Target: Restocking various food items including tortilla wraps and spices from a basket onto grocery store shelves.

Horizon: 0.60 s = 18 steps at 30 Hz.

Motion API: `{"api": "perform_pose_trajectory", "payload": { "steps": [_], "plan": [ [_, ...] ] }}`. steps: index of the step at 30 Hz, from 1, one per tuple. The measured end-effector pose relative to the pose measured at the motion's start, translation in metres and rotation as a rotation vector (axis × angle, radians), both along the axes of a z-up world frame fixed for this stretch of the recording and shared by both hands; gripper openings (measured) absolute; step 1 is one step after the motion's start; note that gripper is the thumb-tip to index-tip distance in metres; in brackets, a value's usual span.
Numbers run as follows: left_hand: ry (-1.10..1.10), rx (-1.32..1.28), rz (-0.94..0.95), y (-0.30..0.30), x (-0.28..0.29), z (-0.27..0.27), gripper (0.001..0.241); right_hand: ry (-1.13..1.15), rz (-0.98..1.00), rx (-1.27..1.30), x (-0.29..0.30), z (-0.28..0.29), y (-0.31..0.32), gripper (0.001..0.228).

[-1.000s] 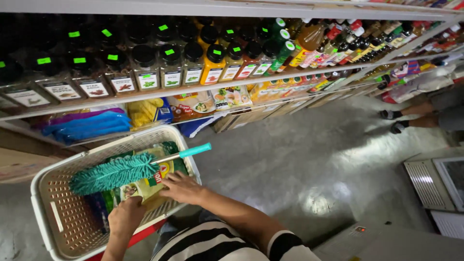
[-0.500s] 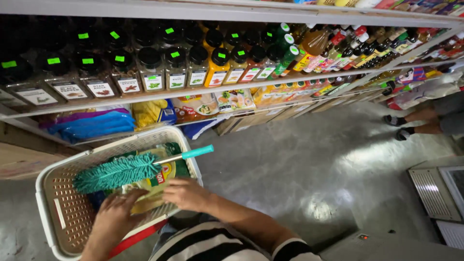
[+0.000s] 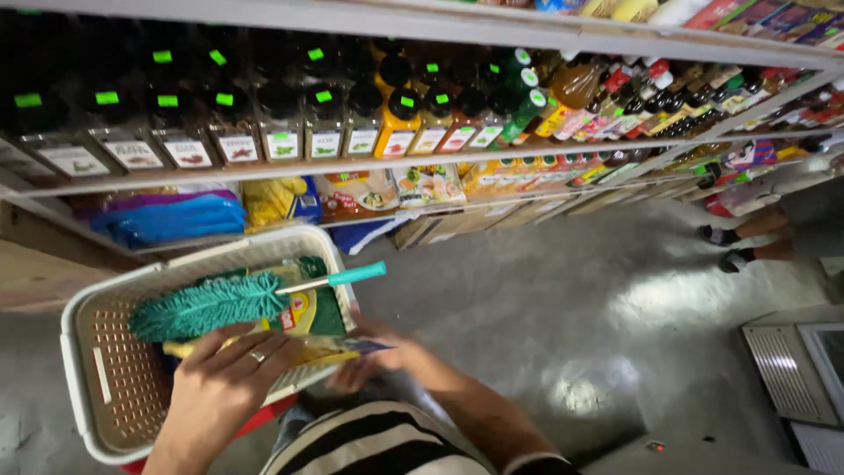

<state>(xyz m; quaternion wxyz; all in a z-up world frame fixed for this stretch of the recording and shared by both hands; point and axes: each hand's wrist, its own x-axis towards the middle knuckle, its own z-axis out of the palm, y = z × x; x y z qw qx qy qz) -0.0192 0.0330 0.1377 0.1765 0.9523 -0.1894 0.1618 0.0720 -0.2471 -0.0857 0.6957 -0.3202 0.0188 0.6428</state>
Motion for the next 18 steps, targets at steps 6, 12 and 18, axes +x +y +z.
{"api": "perform_pose_trajectory", "payload": {
  "steps": [6, 12, 18],
  "plan": [
    [-0.188, 0.026, -0.15, -0.024, -0.006, 0.032, 0.035, 0.625, -0.428, 0.217, -0.03, 0.063, 0.038, 0.074],
    [-0.145, 0.116, -0.244, -0.019, -0.03, 0.023, 0.043, 0.523, -0.527, 0.389, -0.002, 0.105, 0.026, 0.063],
    [-0.077, -0.052, -0.182, -0.008, -0.033, -0.021, 0.048, -0.184, -0.872, -0.084, 0.039, 0.074, 0.0, 0.06]
  ]
}}
